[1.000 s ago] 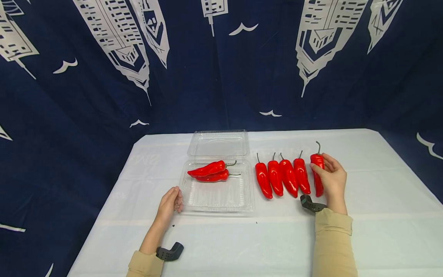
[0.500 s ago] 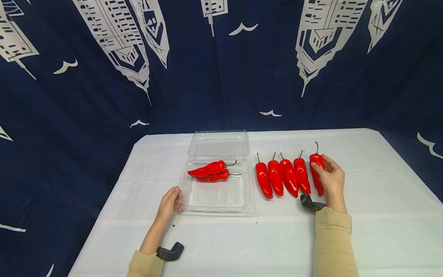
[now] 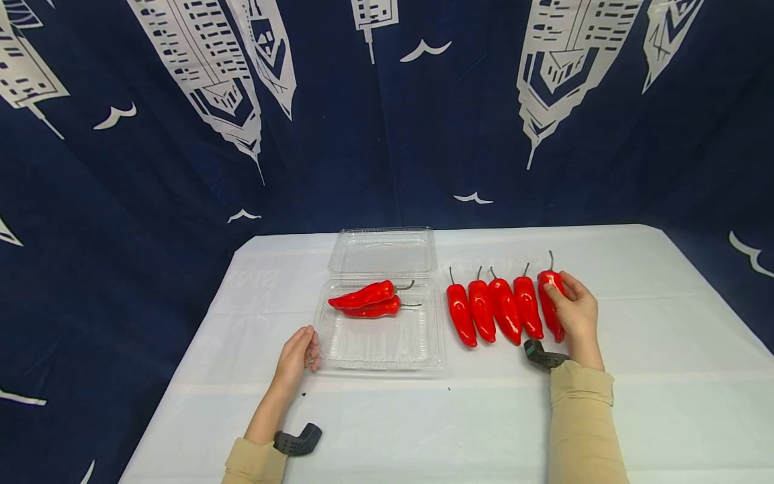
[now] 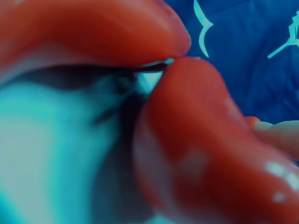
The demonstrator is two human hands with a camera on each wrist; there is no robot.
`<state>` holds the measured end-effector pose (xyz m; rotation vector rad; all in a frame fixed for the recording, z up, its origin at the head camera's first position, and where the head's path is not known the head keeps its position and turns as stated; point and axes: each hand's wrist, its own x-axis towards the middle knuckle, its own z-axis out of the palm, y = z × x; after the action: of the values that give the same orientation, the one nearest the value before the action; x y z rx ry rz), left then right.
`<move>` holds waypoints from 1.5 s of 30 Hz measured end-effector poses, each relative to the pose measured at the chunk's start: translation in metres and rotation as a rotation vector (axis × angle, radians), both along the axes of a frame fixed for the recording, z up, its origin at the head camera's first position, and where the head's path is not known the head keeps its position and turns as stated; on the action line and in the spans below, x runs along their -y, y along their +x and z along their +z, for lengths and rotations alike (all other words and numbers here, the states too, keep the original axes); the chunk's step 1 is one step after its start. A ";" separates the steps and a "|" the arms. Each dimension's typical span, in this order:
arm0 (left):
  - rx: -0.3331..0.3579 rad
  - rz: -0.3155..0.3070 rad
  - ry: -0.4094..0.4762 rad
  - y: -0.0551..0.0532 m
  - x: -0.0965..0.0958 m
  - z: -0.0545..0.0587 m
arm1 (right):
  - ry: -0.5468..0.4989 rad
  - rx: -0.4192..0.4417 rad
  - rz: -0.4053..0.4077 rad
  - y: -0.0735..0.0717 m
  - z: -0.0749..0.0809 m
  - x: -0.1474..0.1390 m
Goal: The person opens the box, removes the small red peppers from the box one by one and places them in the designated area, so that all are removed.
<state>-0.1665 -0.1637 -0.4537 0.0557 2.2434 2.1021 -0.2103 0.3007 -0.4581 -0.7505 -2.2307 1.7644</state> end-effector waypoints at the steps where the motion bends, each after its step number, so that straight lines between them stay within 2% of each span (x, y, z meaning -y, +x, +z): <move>1: -0.001 0.000 -0.001 0.000 0.000 0.000 | 0.009 0.000 -0.001 0.000 0.000 0.000; 29: 0.013 0.009 0.024 -0.001 0.000 0.000 | 0.075 -0.023 -0.015 -0.006 -0.009 0.002; 45: 0.018 0.006 0.018 -0.001 0.000 0.001 | 0.131 -0.007 -0.002 -0.004 -0.005 0.002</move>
<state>-0.1673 -0.1636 -0.4527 0.0308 2.2178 2.1180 -0.2140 0.2984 -0.4633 -0.7175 -2.3133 1.5983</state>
